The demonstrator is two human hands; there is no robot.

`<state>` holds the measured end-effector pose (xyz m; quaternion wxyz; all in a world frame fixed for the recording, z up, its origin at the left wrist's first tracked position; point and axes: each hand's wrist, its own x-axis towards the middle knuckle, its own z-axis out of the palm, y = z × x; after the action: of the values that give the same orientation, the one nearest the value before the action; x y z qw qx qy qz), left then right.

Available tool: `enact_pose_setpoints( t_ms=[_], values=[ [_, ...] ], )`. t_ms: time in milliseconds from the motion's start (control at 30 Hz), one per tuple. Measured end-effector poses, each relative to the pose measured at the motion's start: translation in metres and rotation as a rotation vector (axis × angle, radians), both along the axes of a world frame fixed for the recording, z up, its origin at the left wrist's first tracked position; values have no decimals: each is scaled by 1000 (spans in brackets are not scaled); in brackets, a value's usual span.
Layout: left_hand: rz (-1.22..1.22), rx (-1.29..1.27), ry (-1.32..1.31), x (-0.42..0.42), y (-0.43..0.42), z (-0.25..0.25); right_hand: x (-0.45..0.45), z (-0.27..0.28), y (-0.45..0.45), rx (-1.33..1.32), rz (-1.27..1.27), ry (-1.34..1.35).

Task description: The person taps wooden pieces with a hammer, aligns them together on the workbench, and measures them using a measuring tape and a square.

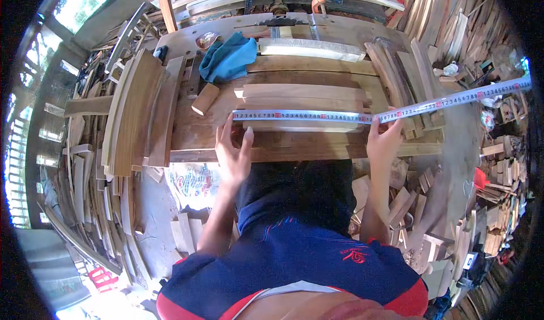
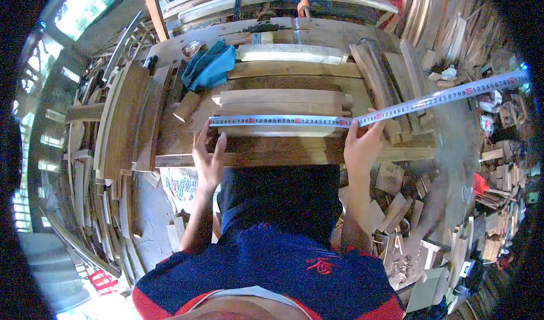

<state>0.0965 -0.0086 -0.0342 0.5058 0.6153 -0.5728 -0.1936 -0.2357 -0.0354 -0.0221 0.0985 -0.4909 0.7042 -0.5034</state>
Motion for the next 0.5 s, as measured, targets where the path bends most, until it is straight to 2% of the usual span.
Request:
enact_pose_setpoints(
  t_ms=[133, 333, 500],
  values=[
    [-2, -57, -51, 1, -1, -4, -3, -10, -4, -78, -25, 150],
    [13, -92, -96, -1, 2, -2, 1, -10, -3, -83, -41, 80],
    [10, -64, -108, 0, 4, 0, 0, -10, -2, -109, -25, 169]
  ],
)
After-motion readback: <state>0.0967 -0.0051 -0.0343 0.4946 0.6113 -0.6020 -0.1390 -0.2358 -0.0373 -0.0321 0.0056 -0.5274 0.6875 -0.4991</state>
